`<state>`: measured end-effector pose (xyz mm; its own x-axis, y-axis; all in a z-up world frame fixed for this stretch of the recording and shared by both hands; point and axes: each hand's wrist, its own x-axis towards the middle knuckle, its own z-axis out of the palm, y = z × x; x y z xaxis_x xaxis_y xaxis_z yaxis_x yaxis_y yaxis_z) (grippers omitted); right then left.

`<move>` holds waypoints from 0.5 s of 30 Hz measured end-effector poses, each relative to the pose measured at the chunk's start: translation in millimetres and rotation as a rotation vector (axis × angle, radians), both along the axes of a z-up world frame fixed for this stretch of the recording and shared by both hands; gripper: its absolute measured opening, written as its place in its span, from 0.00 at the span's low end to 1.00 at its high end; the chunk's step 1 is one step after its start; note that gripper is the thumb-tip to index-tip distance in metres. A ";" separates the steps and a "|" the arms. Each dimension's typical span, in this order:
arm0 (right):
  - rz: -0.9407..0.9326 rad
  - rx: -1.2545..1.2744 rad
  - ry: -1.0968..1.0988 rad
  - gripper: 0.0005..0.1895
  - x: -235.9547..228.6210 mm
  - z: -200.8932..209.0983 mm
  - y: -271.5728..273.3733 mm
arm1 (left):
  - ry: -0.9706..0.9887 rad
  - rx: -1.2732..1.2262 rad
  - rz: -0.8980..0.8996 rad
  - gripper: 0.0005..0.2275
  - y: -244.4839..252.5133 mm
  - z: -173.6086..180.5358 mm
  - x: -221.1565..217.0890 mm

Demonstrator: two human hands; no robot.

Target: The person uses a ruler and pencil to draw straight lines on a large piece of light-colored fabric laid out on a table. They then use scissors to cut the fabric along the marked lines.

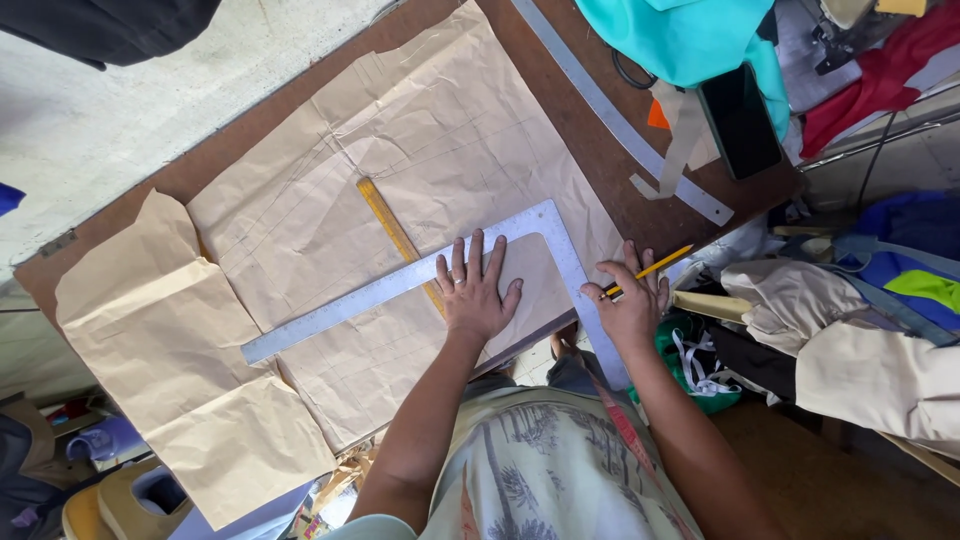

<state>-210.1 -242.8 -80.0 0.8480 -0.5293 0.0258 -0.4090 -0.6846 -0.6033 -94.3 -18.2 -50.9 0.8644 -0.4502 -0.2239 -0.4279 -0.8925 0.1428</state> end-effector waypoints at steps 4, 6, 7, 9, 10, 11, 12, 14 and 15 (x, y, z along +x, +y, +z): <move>-0.004 0.017 0.011 0.22 0.5 1.1 0.5 | 0.000 0.005 -0.004 0.33 0.7 -0.3 -0.1; -0.009 0.023 0.013 0.22 1.0 0.9 0.4 | -0.006 0.004 -0.007 0.33 0.9 -2.4 -0.1; -0.013 0.023 0.014 0.22 0.8 0.7 0.2 | -0.005 0.003 -0.010 0.33 0.9 -0.9 -0.1; -0.007 0.022 0.026 0.22 0.6 0.0 -0.3 | 0.014 0.008 -0.009 0.33 0.9 1.8 -0.1; -0.011 0.022 0.027 0.22 1.7 1.8 -0.1 | 0.015 0.008 -0.013 0.33 0.6 1.5 0.6; -0.009 0.024 0.025 0.21 1.7 3.5 0.4 | 0.013 0.009 -0.011 0.33 0.7 1.1 0.3; -0.007 0.025 0.023 0.21 1.8 5.2 0.9 | 0.011 0.010 -0.009 0.33 0.6 0.6 0.1; -0.010 0.020 0.026 0.21 2.4 5.1 1.1 | 0.016 0.002 -0.007 0.33 0.6 0.4 0.6; -0.009 0.014 0.026 0.22 2.5 5.0 1.1 | 0.020 -0.007 -0.001 0.33 0.6 0.3 0.6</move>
